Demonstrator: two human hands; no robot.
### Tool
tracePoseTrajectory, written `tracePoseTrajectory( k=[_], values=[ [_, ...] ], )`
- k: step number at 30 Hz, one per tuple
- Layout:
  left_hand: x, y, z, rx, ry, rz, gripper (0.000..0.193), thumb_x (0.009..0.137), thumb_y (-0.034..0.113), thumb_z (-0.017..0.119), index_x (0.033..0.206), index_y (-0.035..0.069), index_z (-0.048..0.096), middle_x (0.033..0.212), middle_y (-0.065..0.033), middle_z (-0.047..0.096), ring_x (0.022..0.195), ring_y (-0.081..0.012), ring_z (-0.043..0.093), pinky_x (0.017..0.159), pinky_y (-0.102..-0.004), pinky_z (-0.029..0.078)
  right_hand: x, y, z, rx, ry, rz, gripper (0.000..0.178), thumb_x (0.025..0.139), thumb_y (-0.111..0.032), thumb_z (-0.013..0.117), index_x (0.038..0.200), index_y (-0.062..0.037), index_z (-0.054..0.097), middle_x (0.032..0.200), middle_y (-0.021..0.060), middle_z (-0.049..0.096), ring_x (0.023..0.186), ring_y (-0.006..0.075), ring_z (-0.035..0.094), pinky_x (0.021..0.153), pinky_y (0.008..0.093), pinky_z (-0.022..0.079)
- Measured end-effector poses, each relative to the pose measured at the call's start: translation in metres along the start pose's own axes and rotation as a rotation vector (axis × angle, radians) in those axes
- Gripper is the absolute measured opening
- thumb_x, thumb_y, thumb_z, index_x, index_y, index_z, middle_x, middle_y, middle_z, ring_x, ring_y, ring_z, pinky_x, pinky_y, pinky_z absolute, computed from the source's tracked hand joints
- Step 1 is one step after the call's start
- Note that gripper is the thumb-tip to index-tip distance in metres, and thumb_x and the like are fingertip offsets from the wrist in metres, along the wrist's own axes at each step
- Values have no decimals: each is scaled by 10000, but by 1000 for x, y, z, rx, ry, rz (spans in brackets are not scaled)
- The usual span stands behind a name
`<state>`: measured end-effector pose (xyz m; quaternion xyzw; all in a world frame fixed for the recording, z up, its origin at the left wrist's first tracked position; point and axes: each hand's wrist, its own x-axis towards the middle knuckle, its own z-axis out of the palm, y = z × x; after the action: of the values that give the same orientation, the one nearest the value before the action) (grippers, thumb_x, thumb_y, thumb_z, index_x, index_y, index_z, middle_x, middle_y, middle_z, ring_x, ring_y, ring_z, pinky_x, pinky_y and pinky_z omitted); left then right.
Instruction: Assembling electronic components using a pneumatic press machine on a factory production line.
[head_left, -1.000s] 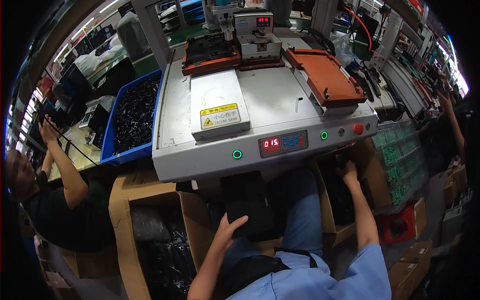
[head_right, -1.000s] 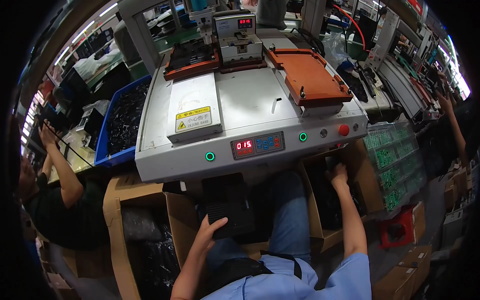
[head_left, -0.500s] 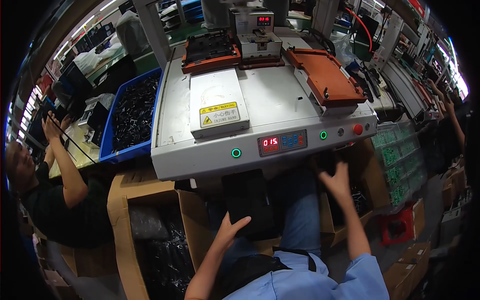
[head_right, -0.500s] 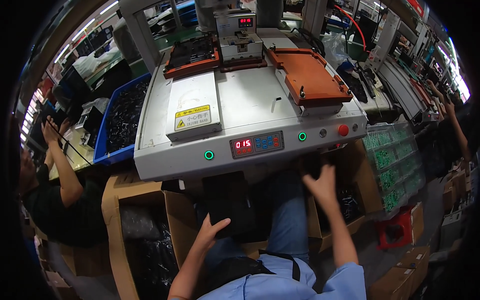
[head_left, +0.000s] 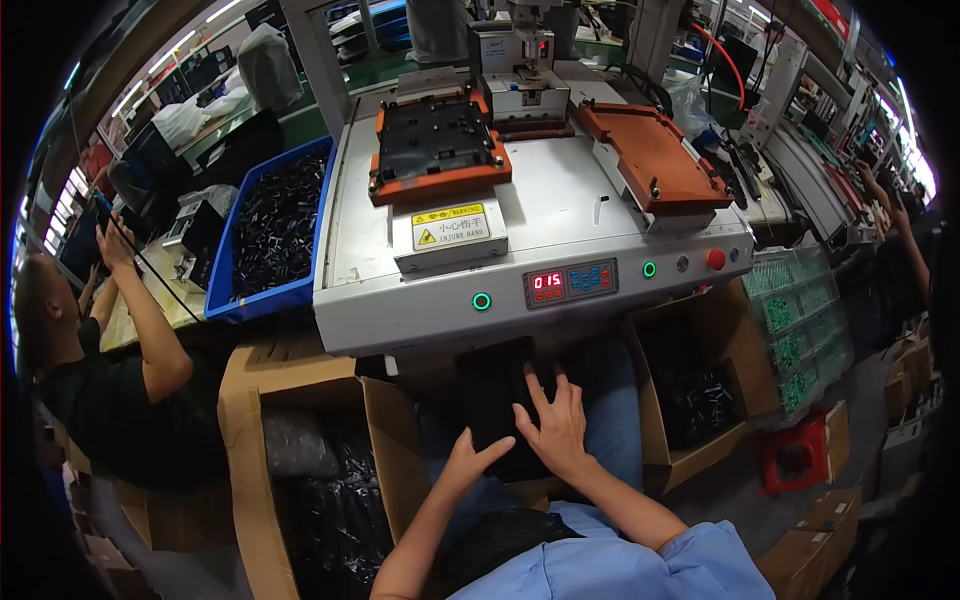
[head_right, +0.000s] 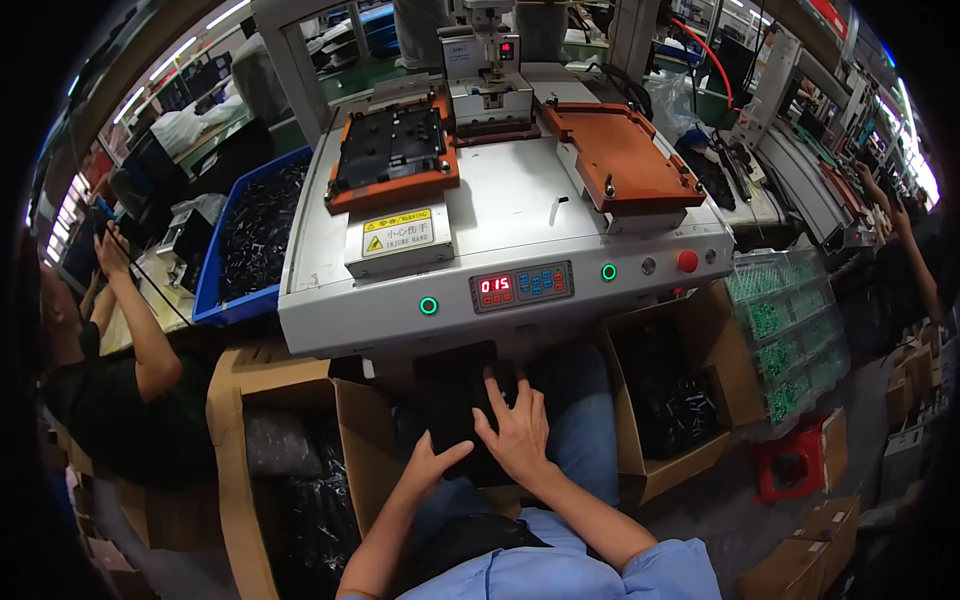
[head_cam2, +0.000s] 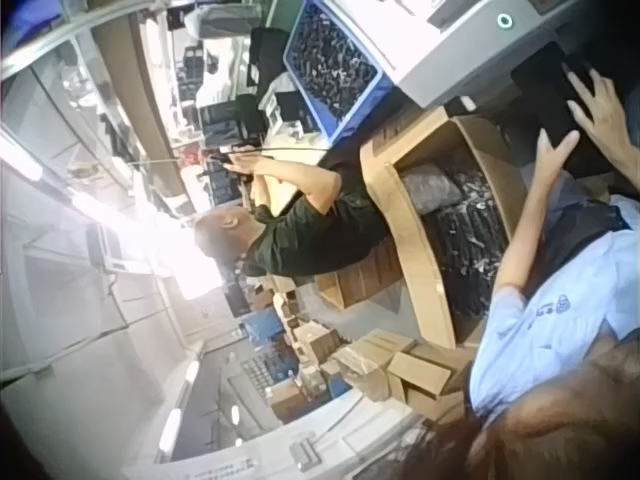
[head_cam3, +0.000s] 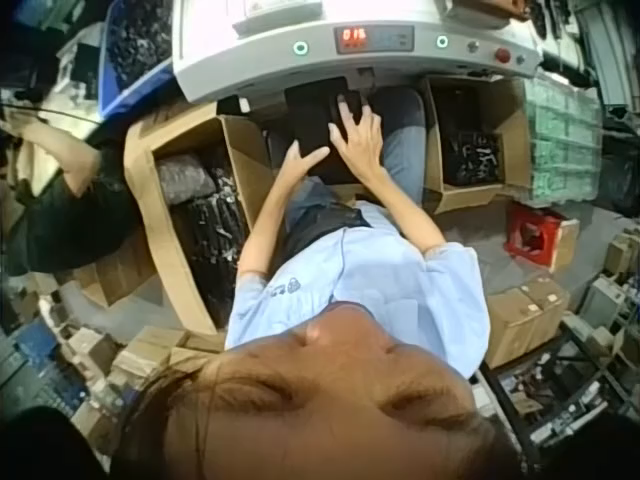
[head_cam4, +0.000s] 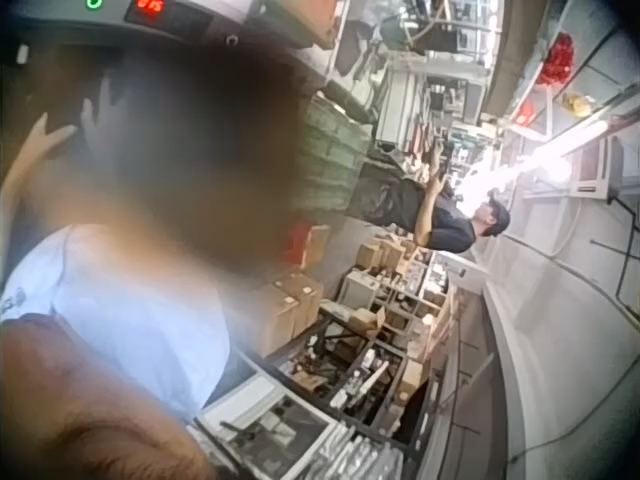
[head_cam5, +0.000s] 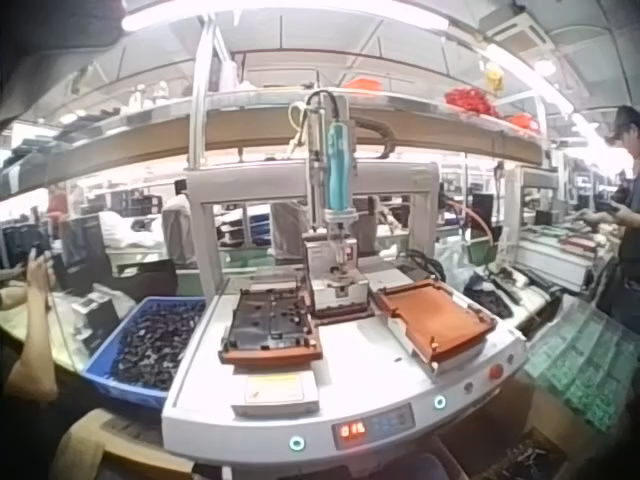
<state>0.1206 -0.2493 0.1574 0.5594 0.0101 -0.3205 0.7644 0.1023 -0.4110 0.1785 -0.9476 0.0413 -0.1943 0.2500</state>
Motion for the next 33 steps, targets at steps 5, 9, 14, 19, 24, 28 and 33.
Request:
tracePoseTrajectory(
  k=[5,9,14,19,24,28,33],
  values=[
    [-1,-1,8,5,-8,15,477,790,119,705,1191,-4,479,1092,-68,570,983,-140,554,861,-282,457,-1,-6,-13,27,56,67,548,800,-282,619,1302,-114,476,1272,269,373,1028,392,419,878,439,394],
    [-2,2,8,20,-20,14,473,792,93,695,1203,11,475,1098,-46,564,989,-123,542,872,-278,444,-1,-6,-12,24,85,57,548,787,-269,637,1289,-106,490,1265,265,386,1022,387,423,880,437,391],
    [-1,-1,9,6,-27,56,475,790,99,697,1201,7,477,1097,-45,563,988,-120,541,871,-280,445,-3,-9,-13,21,155,21,560,758,-278,668,1272,-116,516,1255,240,412,990,357,436,853,409,408],
    [-2,3,7,19,-59,53,470,790,101,697,1194,1,480,1093,-48,565,979,-120,545,863,-279,451,-1,-6,-6,14,115,18,528,787,-292,642,1273,-125,519,1269,241,410,974,360,443,853,413,408],
    [-1,4,2,-26,-65,4,451,787,96,698,1176,-3,492,1082,-48,572,968,-118,553,854,-279,458,-1,-7,-11,-45,54,-49,493,819,-301,608,1276,-141,517,1304,230,392,956,335,443,844,399,405],
    [-1,-3,9,-31,-57,23,414,789,90,694,1148,-5,511,1067,-50,581,955,-118,561,843,-278,464,0,-3,-9,-56,72,-40,480,825,-300,598,1276,-155,520,1308,225,392,940,319,443,841,394,400],
    [-1,-8,11,-63,-79,6,398,788,81,692,1136,-9,520,1059,-56,588,941,-123,568,840,-280,468,6,0,-3,-34,66,16,445,835,-270,575,1263,-152,538,1332,234,378,916,318,425,876,395,367]
  ],
)
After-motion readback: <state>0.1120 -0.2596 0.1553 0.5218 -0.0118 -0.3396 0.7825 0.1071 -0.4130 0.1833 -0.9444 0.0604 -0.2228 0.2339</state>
